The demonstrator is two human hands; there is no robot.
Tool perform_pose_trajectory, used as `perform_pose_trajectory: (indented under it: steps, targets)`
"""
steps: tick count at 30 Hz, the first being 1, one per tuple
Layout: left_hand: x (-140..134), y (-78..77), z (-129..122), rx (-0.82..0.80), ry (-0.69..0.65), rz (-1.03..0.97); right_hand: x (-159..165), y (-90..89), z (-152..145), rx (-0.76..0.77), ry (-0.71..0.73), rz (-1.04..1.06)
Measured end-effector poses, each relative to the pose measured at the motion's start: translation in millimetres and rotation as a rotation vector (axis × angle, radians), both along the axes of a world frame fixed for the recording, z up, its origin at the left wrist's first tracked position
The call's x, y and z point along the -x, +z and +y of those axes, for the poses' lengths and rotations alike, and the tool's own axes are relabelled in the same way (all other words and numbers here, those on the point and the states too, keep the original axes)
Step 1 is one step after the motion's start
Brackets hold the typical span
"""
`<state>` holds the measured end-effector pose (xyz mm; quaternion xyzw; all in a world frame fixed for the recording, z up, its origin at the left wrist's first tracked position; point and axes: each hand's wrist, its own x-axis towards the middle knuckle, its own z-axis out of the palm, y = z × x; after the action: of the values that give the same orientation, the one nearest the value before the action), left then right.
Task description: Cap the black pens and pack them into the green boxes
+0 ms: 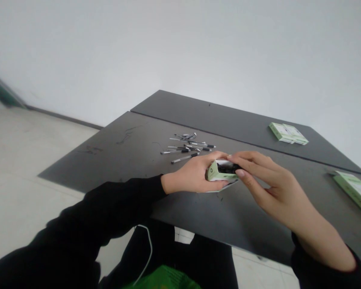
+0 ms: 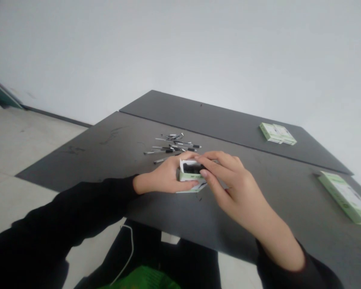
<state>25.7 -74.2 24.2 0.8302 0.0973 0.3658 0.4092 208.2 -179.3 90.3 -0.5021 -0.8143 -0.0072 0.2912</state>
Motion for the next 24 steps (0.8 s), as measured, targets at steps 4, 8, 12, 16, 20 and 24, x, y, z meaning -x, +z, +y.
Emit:
perform_pose_trajectory:
  steps: [4,8,12,16,20,24]
  targets:
    - [-1.0,-1.0,-0.9,-0.004,0.007,0.016,1.4,-0.6,-7.3,0.113,0.003,-0.039]
    - [-1.0,-6.1,1.1,-0.023,0.042,0.028,-6.2,-9.9,-9.6,0.073,-0.083,-0.01]
    - [-1.2,-10.6,1.3,-0.091,0.031,0.01,-14.4,-24.6,-13.4,-0.058,-0.134,0.156]
    - [-1.7,-12.6,-0.8,-0.073,0.014,0.039,-7.7,-24.5,-18.0,-0.157,-0.034,0.173]
    - [-1.1,-11.5,-1.5,-0.022,0.058,0.109,1.5,-16.9,-13.0,-0.207,-0.033,0.038]
    - [0.2,-9.7,-1.7,-0.036,0.058,0.135,4.3,-8.3,-4.9,-0.189,-0.032,0.042]
